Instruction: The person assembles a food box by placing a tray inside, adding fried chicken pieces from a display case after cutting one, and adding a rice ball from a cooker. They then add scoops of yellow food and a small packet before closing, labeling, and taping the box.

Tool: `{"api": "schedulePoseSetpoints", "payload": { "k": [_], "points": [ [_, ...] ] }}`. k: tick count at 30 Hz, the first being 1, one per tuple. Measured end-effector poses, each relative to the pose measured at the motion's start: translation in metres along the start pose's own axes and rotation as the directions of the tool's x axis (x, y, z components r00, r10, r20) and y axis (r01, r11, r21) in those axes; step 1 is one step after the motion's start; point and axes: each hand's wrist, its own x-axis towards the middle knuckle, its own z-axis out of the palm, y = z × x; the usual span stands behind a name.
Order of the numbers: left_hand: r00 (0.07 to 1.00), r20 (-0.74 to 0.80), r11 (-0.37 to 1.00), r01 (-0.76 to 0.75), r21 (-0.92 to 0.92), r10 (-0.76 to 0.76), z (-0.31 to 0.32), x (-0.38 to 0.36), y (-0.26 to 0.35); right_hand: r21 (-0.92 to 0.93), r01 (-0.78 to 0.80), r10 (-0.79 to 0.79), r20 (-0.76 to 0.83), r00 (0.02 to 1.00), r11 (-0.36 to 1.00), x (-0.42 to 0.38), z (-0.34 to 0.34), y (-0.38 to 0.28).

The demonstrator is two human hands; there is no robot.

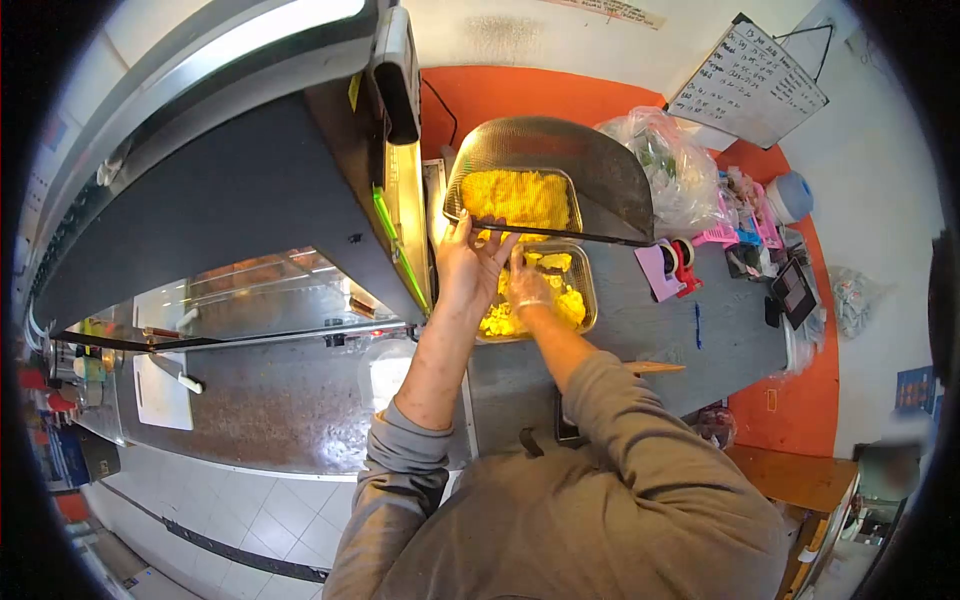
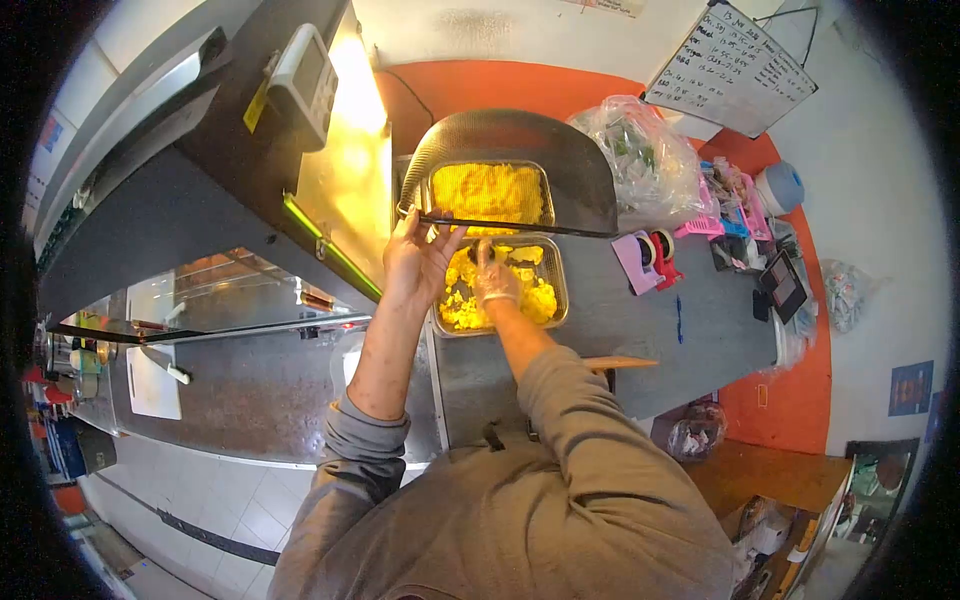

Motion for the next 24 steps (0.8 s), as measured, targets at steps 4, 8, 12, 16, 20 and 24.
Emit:
{"api": "schedulePoseSetpoints", "payload": {
  "k": [4,8,12,16,20,24],
  "points": [
    [0.999,-0.039,0.999,0.009,0.045,-0.007,-0.004,0.0,0.001,-0.009,-0.074,0.074,-0.045,0.996,0.997,-0.005,0.016,-0.019],
    [1.0,0.022,0.999,0.003,0.041,-0.004,-0.014,0.001,-0.002,-0.062,0.251,-0.248,0.047,0.968,0.966,0.029,0.054,-0.001],
    [0.999,0.029,1.0,0.018,0.025,-0.019,-0.009,0.005,-0.002,-0.038,0.17,-0.173,-0.097,0.98,0.985,0.03,0.011,-0.011],
    [1.0,-0.014,1.0,0.004,0.001,-0.004,0.005,0.002,-0.003,-0.013,0.173,-0.172,0.065,0.983,0.985,0.011,0.001,0.005],
    [1.0,-0.009,1.0,0.001,-0.019,-0.001,0.006,0.002,-0.001,0.291,0.181,-0.277,0.335,0.9,0.94,0.009,-0.023,0.018],
    [0.999,-0.034,1.0,0.003,-0.009,-0.003,0.004,-0.004,-0.001,0.465,-0.159,0.026,0.281,0.959,0.871,0.021,-0.019,0.075]
  ]
}}
